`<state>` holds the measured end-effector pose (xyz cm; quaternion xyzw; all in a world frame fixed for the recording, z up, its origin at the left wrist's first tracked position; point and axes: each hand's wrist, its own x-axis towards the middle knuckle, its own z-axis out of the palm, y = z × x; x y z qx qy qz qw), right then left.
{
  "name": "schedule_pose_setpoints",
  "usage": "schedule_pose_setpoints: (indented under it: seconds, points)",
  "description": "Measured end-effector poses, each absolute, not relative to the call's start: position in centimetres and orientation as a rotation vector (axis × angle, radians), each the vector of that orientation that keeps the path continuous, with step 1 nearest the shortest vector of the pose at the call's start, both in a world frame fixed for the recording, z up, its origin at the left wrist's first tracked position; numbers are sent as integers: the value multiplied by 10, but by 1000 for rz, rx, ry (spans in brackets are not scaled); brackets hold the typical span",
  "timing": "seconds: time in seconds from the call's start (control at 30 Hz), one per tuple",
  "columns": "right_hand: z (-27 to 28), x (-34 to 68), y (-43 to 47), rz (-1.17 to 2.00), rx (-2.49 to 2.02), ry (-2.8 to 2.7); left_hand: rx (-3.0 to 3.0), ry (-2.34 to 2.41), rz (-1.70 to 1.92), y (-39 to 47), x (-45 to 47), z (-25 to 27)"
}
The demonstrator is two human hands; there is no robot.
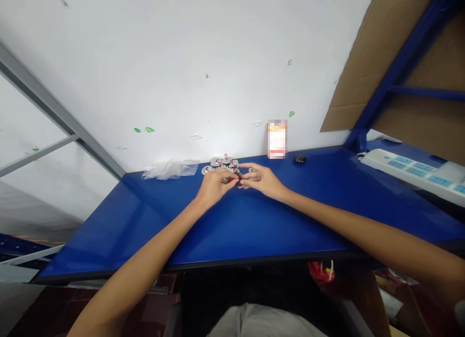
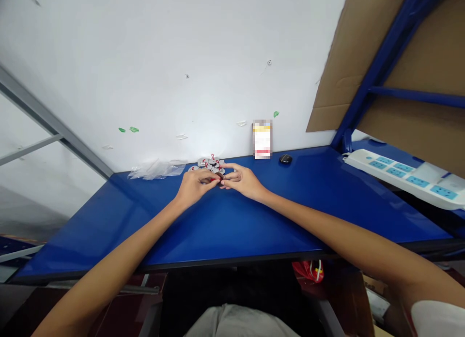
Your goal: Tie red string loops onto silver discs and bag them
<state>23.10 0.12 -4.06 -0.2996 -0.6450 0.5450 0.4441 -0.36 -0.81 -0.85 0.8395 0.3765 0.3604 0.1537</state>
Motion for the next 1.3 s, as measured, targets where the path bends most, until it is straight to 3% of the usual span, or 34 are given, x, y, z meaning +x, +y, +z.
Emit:
schedule_pose_setpoints:
  seconds: [0.7,0.93,1.13,1.3]
  points:
    - [-42,228,2,1279,-721,-1646,2451,1310,1098,-16,5,-15]
    - [-36,234,-1,1041,-717,-1722,1689,1086,1071,-14,11,-16]
    - [-34,239,0,544,-658,-2000,1581,1137,1047,-16,12,-12]
    - [-32,243,1,314,-580,-2076,1463,1031,1054,-17,10,-13]
